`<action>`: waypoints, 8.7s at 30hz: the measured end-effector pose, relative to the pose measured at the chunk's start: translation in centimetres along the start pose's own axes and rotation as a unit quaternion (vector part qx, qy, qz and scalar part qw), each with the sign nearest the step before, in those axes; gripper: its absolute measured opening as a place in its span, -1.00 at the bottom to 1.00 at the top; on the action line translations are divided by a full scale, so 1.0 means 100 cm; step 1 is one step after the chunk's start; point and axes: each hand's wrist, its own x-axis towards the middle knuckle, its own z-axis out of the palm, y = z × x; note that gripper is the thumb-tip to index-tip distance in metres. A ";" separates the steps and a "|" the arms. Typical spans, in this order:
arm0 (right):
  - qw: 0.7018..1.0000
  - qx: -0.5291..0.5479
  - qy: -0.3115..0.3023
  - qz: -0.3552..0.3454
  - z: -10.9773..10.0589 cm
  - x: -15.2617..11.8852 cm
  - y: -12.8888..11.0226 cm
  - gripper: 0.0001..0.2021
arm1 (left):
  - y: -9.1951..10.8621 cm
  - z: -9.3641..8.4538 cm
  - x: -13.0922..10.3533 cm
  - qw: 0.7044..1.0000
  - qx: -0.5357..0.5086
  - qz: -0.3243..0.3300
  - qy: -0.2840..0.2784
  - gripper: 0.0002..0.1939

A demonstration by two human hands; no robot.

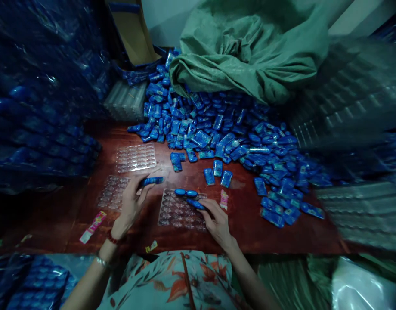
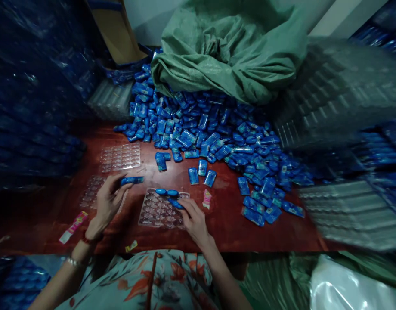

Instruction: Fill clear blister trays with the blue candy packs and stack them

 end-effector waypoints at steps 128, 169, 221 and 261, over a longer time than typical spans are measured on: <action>0.898 -0.039 0.383 0.213 -0.100 0.064 0.073 -0.64 | 0.140 0.148 0.058 0.890 0.120 0.258 -0.355 -0.62; 0.901 0.162 0.144 0.376 -0.059 -0.010 0.029 -0.55 | 0.026 -0.004 -0.013 0.904 -0.257 -0.327 -0.100 -0.52; 0.885 0.152 0.248 0.365 -0.072 0.007 0.061 -0.52 | 0.043 0.141 0.190 0.969 0.041 0.073 -0.231 -0.80; 0.855 0.135 0.355 0.352 -0.069 0.072 0.077 -0.59 | 0.090 0.226 0.171 0.864 0.157 0.186 -0.440 -0.46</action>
